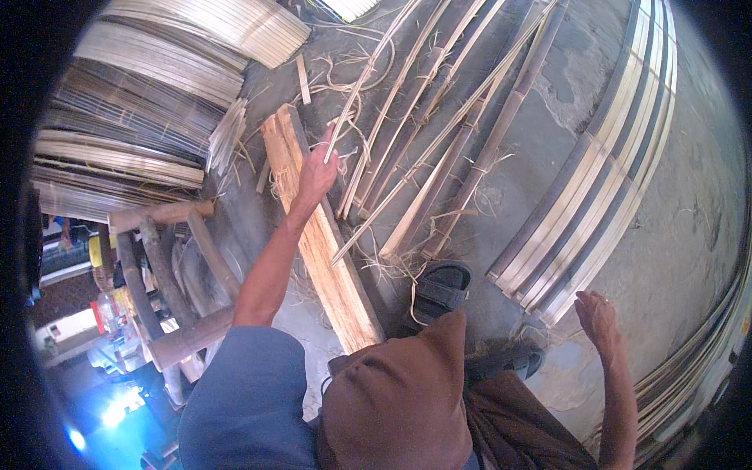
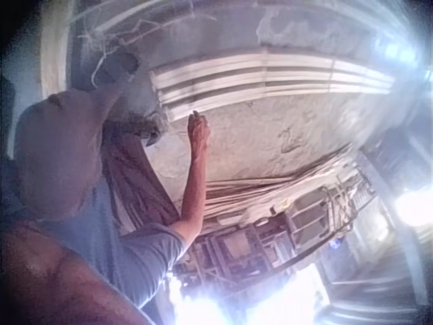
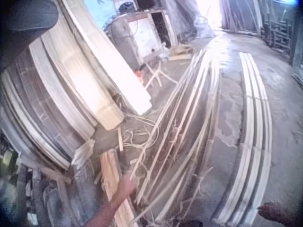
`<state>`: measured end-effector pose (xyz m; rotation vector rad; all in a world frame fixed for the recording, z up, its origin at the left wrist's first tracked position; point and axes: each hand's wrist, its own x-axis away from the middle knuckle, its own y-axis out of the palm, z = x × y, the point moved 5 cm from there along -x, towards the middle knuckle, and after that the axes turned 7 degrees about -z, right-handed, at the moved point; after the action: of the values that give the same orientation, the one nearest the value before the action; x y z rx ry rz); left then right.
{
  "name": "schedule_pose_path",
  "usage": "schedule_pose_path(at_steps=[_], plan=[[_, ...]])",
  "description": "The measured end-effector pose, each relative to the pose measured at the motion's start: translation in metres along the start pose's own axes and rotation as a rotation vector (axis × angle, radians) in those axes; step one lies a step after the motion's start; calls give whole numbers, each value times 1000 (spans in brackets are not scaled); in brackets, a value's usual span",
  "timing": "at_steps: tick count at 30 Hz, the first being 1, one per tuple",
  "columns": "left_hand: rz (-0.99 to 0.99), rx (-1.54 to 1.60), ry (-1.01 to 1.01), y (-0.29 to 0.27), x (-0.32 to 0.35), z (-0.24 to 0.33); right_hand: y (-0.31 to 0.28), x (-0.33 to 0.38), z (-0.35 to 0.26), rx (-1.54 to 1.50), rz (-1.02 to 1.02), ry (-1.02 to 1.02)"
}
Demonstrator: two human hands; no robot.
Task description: The person repeatedly picks up thin wooden strips from a pile on the floor, aligns them side-by-side, and places them into a growing stack. The person handles the strips one at a time, occasionally adjusting their position before adding them to the stack.
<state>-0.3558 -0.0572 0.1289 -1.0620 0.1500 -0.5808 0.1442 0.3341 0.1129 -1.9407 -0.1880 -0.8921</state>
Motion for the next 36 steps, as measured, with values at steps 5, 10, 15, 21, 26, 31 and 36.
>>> schedule_pose_path(at_steps=[5, 10, 15, 21, 26, 31, 36], plan=[[-234, 607, -163, 21, -5, -20, 1, -8, 1, 14, 47, -53], [-641, 872, -321, 24, 2, 11, -6, -6, -7, 5, 3, 20], [-681, 680, -230, 35, -11, -3, -4, -5, -7, -7, -31, 21], [-694, 625, -232, 40, -13, 9, -6, -4, -7, -3, -25, 29], [-488, 560, -152, 24, -37, -7, -2, -8, -6, 20, -50, 59], [-376, 367, -154, 12, -54, -18, -3, -10, -9, 33, -61, 56], [-364, 24, -15, 47, -53, -18, -4, -6, -7, -16, -68, 50]])
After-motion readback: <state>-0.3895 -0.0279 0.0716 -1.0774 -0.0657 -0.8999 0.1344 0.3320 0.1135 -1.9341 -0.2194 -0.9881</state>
